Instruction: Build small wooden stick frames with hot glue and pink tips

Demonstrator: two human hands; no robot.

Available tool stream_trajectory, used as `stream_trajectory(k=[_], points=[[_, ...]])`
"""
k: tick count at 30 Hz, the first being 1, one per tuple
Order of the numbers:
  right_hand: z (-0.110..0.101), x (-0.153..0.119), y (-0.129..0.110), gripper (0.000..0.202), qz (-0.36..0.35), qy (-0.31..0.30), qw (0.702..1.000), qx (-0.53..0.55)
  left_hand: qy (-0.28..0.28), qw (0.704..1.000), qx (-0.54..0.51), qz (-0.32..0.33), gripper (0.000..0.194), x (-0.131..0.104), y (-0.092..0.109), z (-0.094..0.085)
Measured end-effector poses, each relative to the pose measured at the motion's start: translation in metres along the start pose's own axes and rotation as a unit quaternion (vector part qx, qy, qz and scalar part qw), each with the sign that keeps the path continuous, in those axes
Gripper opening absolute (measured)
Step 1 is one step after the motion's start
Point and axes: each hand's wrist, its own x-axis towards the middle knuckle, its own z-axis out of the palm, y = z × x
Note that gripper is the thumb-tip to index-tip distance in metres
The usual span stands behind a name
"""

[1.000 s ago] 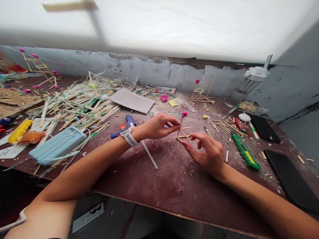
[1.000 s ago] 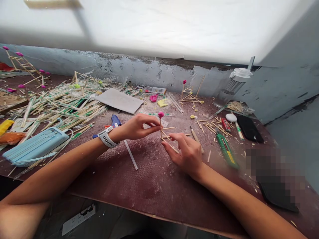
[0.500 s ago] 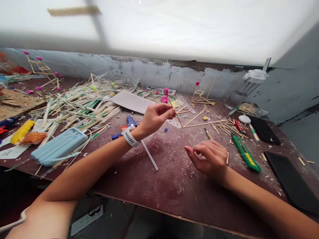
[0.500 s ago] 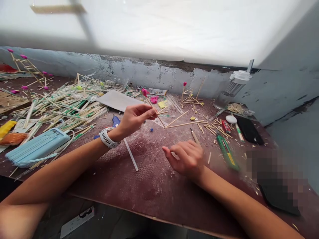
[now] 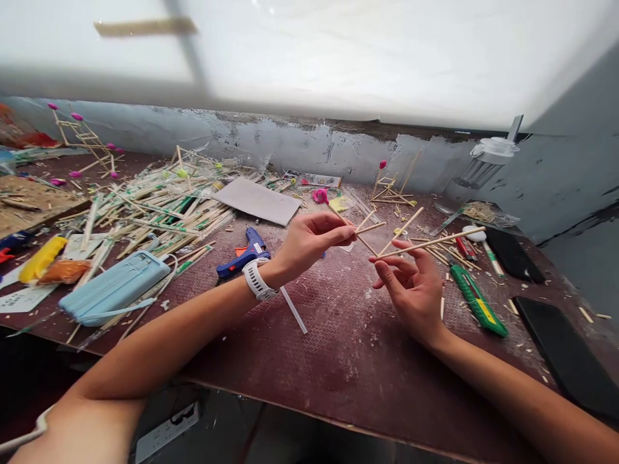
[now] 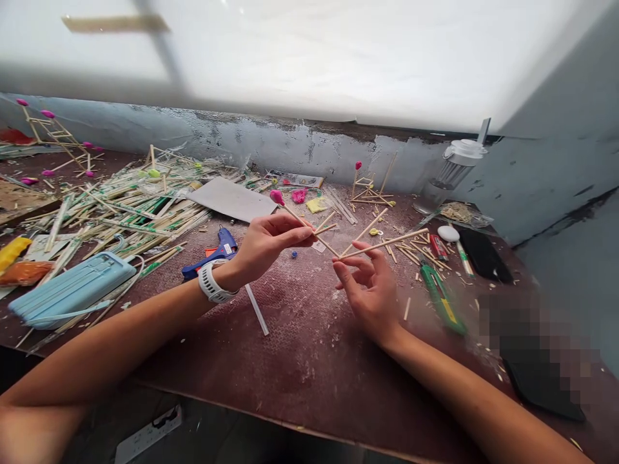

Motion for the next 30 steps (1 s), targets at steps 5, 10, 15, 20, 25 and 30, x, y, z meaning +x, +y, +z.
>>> stream_trajectory(k=[5,10,15,20,25,30], points=[[0.001,0.002,0.002,0.036,0.010,0.002,1.000,0.001,-0.028,0.999,-0.006,-0.016,0.025,-0.002,0.002,0.002],[-0.002,0.004,0.002,0.026,-0.014,0.041,0.999,0.007,-0.060,0.998,0.002,-0.031,0.023,-0.003,0.006,0.004],[-0.004,0.008,0.000,0.021,-0.038,0.082,0.996,-0.005,-0.077,0.994,-0.045,-0.068,0.029,0.001,0.002,-0.001],[-0.007,0.016,0.004,0.026,-0.018,0.095,0.995,-0.003,-0.021,0.995,-0.073,-0.068,0.047,0.010,-0.007,-0.010],[-0.009,0.021,0.013,0.030,0.003,0.090,0.996,0.010,-0.030,0.995,0.096,0.008,0.027,0.012,-0.009,-0.016],[-0.007,0.020,0.016,0.032,0.021,0.078,0.995,0.062,-0.094,0.911,0.358,0.182,0.020,0.009,-0.006,-0.022]])
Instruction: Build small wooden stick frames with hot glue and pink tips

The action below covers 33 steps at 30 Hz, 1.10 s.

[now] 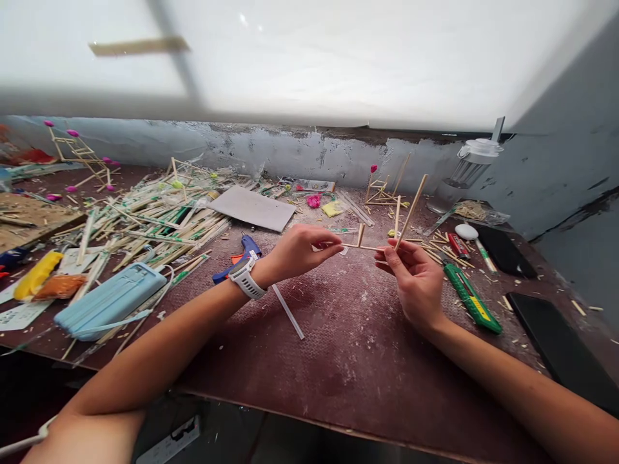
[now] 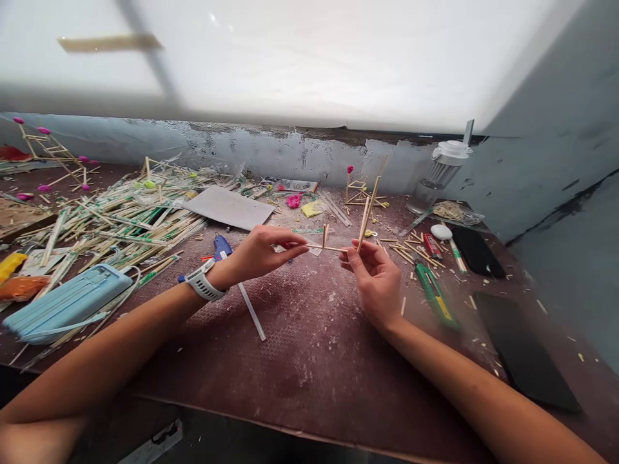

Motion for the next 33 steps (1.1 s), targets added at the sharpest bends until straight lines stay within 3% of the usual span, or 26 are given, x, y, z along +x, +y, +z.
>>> stream_trajectory(k=[3,6,11,16,24,33], points=[[0.002,-0.003,0.000,0.033,0.014,-0.005,0.999,0.029,-0.014,0.995,0.082,0.050,0.022,-0.002,0.003,-0.001],[0.004,-0.006,-0.001,0.035,0.029,-0.023,0.999,0.038,-0.012,0.993,0.098,0.057,0.022,-0.004,0.007,0.001],[0.004,-0.009,0.000,0.035,0.043,-0.042,0.997,0.052,-0.004,1.000,-0.022,-0.001,0.020,-0.002,0.012,0.004],[0.004,-0.009,0.001,0.033,0.055,-0.053,0.995,0.060,-0.017,0.988,-0.134,-0.076,0.022,0.000,0.009,0.005],[0.005,-0.009,0.001,0.034,0.065,-0.048,0.994,0.071,-0.035,0.975,-0.188,-0.109,0.022,0.001,0.011,0.003],[0.007,-0.012,0.001,0.035,0.079,-0.050,0.992,0.079,-0.029,0.977,-0.188,-0.101,0.027,0.001,0.008,0.004]])
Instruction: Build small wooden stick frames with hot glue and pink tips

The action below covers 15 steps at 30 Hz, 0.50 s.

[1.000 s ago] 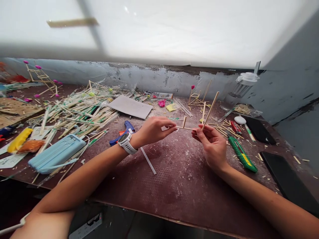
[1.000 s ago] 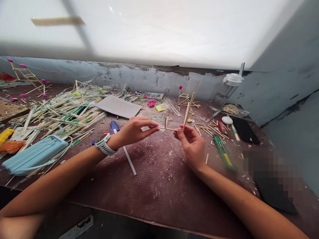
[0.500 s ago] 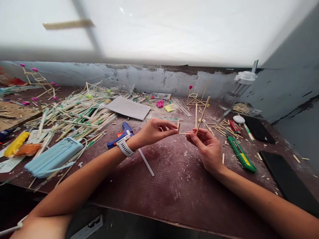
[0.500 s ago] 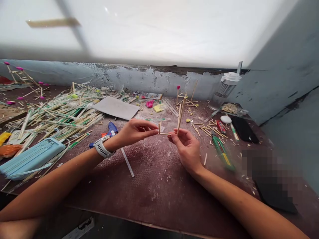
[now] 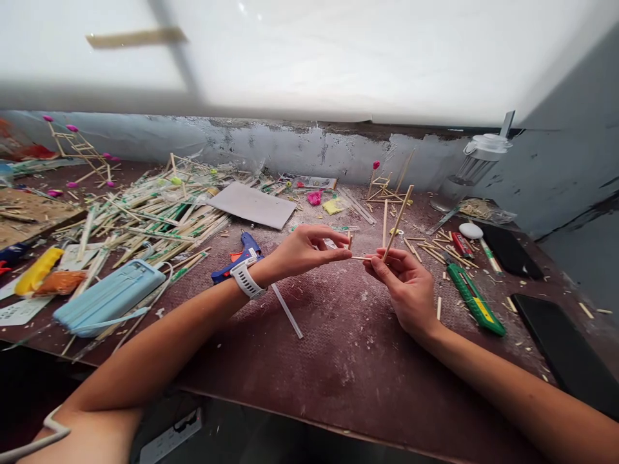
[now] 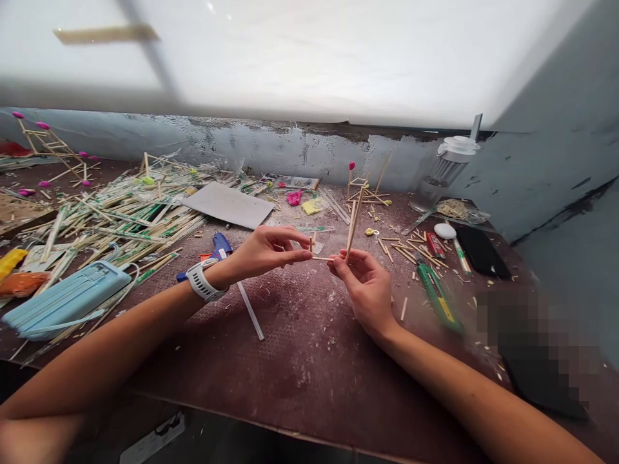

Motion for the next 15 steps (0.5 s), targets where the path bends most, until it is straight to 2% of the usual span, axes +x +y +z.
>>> stream_trajectory(k=[5,10,15], points=[[0.001,0.001,-0.001,0.038,0.026,0.017,0.999,0.024,-0.003,0.997,0.032,0.065,0.065,-0.003,-0.008,-0.001],[0.002,0.003,0.000,0.040,0.042,0.032,0.998,0.045,-0.007,0.981,0.113,0.156,0.055,-0.004,-0.013,-0.004],[0.002,0.002,-0.001,0.040,0.040,0.032,0.998,0.042,-0.005,0.975,0.133,0.176,0.056,-0.004,-0.017,-0.004]])
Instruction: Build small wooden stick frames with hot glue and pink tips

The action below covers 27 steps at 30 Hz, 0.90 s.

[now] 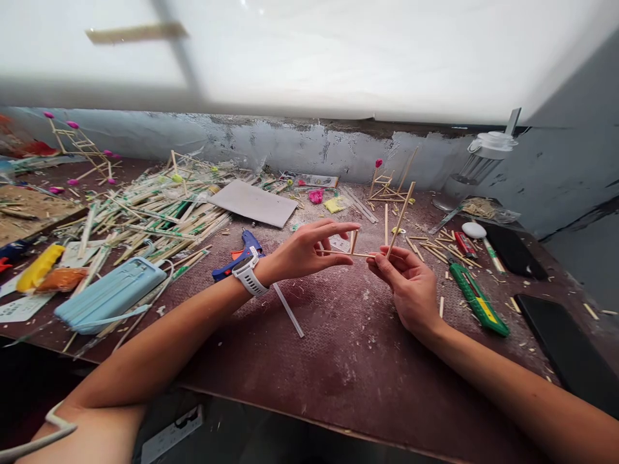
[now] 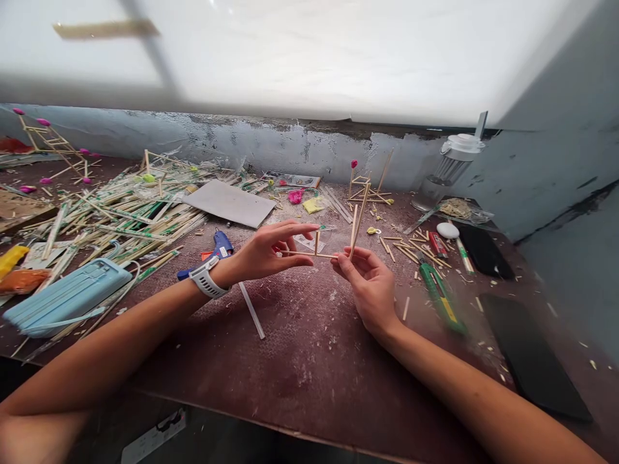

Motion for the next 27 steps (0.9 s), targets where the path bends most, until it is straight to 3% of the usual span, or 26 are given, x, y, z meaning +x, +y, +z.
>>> stream_trajectory(k=[16,19,21,27], points=[[-0.0006,-0.0001,0.0007,0.038,-0.013,-0.009,1.000,-0.004,-0.007,0.999,0.039,0.017,0.056,-0.0024,-0.0034,0.0028],[0.0003,-0.0005,0.0000,0.039,-0.009,-0.005,1.000,-0.004,-0.009,0.998,0.053,0.024,0.067,-0.0034,-0.0046,0.0026],[0.0002,-0.0008,0.0000,0.039,-0.008,-0.006,1.000,-0.009,-0.012,0.996,0.084,0.031,0.072,-0.0045,-0.0047,0.0024],[-0.0011,-0.0028,0.0013,0.040,-0.011,-0.017,1.000,-0.021,-0.011,0.970,0.236,0.064,0.063,-0.0077,-0.0038,0.0038]])
